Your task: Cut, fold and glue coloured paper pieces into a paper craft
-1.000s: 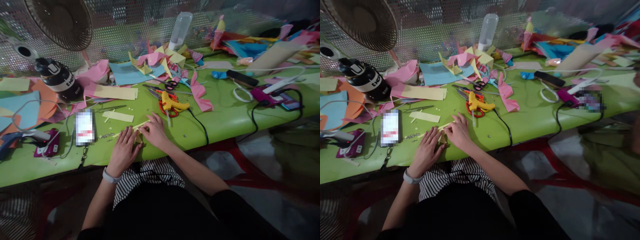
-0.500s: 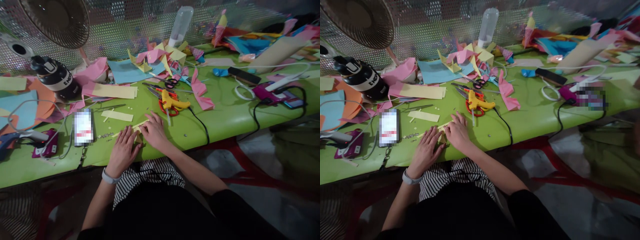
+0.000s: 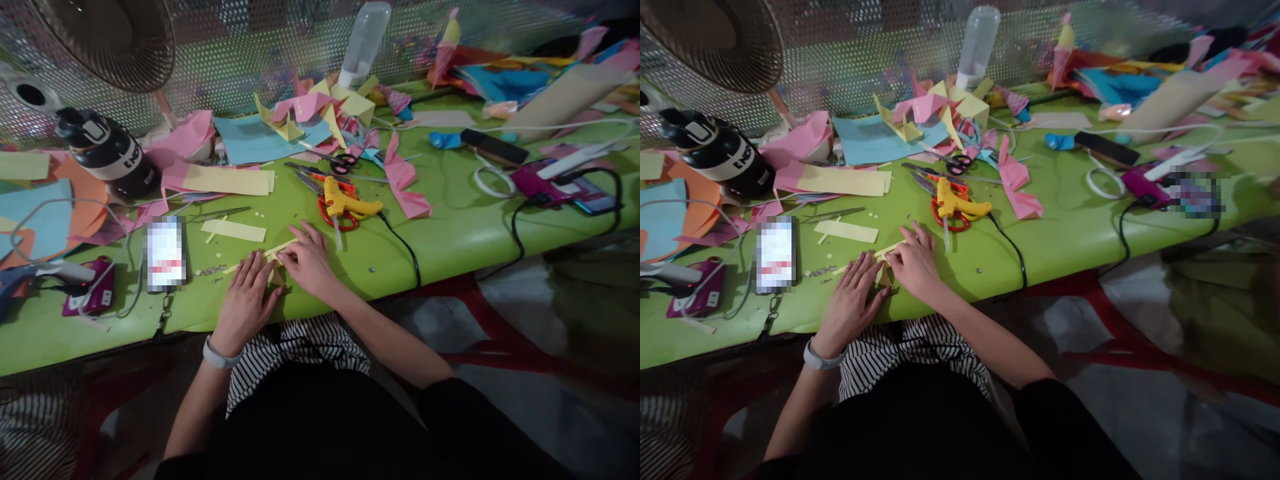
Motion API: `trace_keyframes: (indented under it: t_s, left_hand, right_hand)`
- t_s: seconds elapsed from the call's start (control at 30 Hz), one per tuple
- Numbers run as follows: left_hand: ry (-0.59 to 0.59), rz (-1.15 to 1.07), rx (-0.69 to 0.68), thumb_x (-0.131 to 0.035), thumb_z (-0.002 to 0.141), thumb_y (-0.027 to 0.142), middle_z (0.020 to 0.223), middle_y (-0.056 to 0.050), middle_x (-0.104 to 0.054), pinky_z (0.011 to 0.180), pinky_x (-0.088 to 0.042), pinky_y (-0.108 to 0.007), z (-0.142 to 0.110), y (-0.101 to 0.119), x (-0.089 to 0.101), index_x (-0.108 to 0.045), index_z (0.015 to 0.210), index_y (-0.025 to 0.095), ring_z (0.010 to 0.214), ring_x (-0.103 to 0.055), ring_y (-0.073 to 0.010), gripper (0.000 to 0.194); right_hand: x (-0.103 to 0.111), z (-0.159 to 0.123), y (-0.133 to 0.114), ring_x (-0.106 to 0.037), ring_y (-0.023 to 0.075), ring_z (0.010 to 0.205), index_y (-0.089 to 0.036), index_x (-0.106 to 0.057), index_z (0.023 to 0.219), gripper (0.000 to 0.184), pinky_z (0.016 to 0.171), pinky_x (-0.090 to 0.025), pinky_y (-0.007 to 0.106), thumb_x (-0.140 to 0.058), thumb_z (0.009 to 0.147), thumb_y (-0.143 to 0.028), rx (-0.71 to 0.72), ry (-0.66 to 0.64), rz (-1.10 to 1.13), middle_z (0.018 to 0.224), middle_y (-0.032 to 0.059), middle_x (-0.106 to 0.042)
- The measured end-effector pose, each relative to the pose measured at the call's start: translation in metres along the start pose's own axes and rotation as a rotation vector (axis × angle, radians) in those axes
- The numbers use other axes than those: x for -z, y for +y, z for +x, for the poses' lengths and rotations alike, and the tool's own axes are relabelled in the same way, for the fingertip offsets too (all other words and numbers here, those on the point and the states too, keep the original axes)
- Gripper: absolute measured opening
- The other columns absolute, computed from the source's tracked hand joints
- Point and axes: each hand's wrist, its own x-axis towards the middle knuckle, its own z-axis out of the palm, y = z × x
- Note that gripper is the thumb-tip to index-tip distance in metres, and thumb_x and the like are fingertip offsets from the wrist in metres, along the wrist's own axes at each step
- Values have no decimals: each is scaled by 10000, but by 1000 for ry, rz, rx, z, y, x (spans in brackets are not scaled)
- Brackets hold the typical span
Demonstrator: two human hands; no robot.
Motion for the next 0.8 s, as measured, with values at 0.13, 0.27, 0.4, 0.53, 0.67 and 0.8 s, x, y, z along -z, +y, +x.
trace_keyframes:
  t_s: [0.13, 0.27, 0.4, 0.53, 0.67, 0.8]
  left_hand:
    - [-1, 10, -2, -432, 1014, 425, 1568, -173, -401, 1219, -309, -513, 0, 0, 0, -435, 1455, 131, 1497, -294, -283, 529]
    - [-11, 23, -1, -425, 1018, 423, 1568, -181, -397, 1219, -310, -511, 0, 0, 0, -441, 1448, 115, 1493, -301, -293, 530]
    - [-1, 24, -6, -432, 1016, 414, 1559, -194, -407, 1218, -314, -511, 0, 0, 0, -456, 1430, 94, 1489, -310, -301, 524]
    - [2, 14, 1, -436, 1014, 417, 1560, -191, -407, 1217, -316, -513, 0, 1, 0, -456, 1423, 106, 1489, -311, -295, 514]
    - [2, 12, 0, -434, 1015, 419, 1560, -193, -407, 1218, -316, -508, -1, 1, 0, -437, 1427, 104, 1493, -300, -294, 519]
    - [25, -11, -1, -448, 1010, 416, 1550, -191, -425, 1212, -330, -500, 0, 1, 1, -473, 1364, 116, 1489, -313, -286, 465]
  right_hand:
    - [-2, 0, 1, -311, 302, 1457, -202, -646, 649, 288, 1161, -237, 635, -630, 921, -297, 20, 13, -9, 1423, 65, -573]
    - [-2, 0, 2, -312, 311, 1457, -196, -644, 645, 307, 1169, -233, 626, -616, 930, -305, 23, 6, -19, 1426, 76, -570]
    - [-1, -1, 1, -317, 297, 1454, -198, -665, 682, 299, 1172, -235, 616, -585, 950, -306, 20, 15, -15, 1417, 76, -579]
    - [-2, -2, 1, -321, 292, 1451, -200, -668, 705, 262, 1177, -234, 607, -624, 928, -330, 4, 35, -2, 1416, 86, -572]
    - [-1, -1, 0, -336, 295, 1445, -188, -669, 731, 241, 1186, -243, 580, -648, 914, -343, -3, 43, -11, 1409, 112, -570]
    - [1, 0, -2, -328, 306, 1453, -176, -666, 722, 239, 1194, -231, 576, -660, 907, -327, -23, 8, -26, 1424, 121, -557]
